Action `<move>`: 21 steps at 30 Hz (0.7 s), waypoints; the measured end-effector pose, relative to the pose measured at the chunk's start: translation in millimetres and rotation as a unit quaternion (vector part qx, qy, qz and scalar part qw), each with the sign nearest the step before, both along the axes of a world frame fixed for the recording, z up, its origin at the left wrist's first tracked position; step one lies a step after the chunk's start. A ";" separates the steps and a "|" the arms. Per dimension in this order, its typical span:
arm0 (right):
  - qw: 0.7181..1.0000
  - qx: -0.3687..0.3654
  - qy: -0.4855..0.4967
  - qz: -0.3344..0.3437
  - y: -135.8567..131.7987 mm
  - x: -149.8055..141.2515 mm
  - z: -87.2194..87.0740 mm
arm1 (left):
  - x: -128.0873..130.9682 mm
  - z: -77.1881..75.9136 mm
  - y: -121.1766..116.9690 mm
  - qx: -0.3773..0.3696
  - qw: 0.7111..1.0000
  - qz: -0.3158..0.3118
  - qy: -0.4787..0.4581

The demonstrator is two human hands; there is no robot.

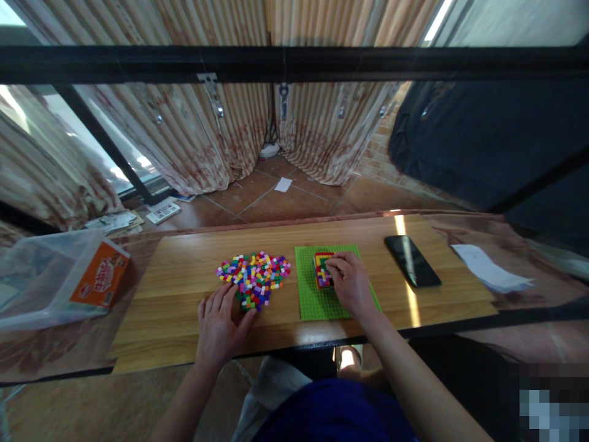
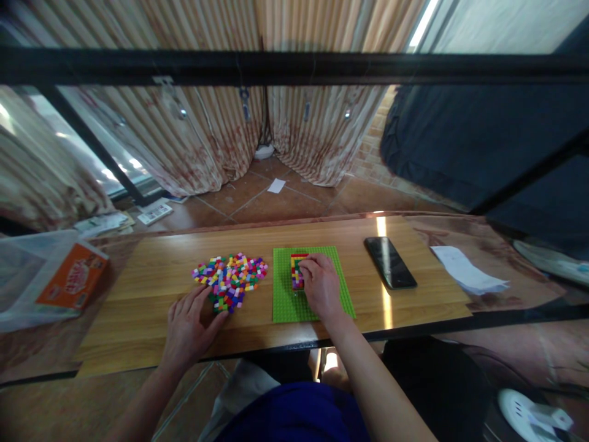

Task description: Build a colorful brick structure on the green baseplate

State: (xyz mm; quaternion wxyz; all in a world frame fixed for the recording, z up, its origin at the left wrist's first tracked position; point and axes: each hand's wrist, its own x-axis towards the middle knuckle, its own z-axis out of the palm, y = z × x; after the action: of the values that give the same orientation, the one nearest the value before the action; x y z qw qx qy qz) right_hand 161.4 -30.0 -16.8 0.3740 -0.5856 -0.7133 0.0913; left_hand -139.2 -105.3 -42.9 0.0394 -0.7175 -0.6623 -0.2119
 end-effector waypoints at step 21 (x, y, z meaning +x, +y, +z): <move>0.983 -0.027 0.134 -0.126 6.7 2.8 -10.9 | -1.1 -2.0 -0.6 0.011 1.000 -0.007 0.004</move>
State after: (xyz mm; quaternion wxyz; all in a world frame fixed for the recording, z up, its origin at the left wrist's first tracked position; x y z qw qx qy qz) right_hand 164.2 -23.2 -27.7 0.4582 -0.6633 -0.5748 0.1404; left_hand -140.3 -106.0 -44.9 0.0487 -0.7224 -0.6547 -0.2169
